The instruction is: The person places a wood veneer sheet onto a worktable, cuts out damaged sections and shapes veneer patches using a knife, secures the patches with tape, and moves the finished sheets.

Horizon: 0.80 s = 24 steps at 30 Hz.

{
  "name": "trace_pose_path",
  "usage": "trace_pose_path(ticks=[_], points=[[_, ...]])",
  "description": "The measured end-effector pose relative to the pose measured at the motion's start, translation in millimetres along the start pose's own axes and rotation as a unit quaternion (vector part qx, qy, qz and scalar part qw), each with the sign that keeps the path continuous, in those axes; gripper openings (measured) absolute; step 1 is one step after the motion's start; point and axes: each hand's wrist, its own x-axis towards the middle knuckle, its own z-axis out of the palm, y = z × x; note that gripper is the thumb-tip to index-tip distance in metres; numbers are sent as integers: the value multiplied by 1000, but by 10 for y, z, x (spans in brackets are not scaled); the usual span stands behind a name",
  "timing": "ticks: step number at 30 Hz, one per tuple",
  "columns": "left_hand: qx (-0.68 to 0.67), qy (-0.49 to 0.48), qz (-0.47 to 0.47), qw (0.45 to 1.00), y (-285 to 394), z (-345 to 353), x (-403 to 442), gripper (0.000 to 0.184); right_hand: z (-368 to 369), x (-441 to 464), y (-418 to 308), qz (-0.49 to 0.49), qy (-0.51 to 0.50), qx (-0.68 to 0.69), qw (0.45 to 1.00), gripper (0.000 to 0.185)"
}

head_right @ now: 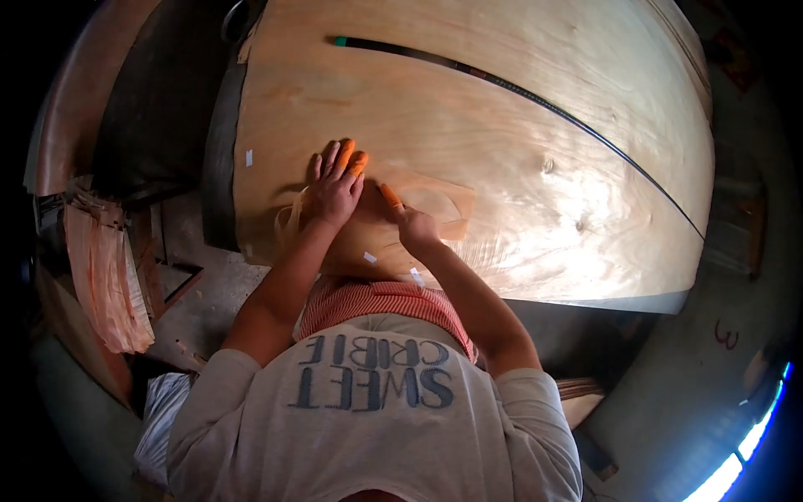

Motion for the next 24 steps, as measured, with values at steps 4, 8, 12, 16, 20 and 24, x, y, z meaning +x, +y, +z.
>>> trace_pose_path(ticks=[4,8,12,16,20,24], points=[[-30,14,-20,999,16,-13,35,33,-451,63,232,-102,-28,-128,986,68],[-35,21,-17,999,6,13,38,35,-1120,283,432,-186,-113,-307,926,66],[-30,17,-16,999,-7,18,38,35,-1403,438,788,-254,-104,-353,894,65],[-35,14,-28,999,-8,-11,45,34,-1479,409,603,-278,-97,-334,895,69],[-22,-3,-23,999,7,-96,75,33,-1312,579,367,-340,-17,-299,891,67],[-29,-1,-27,999,-4,-59,56,33,-1159,848,273,-368,-21,-327,870,63]])
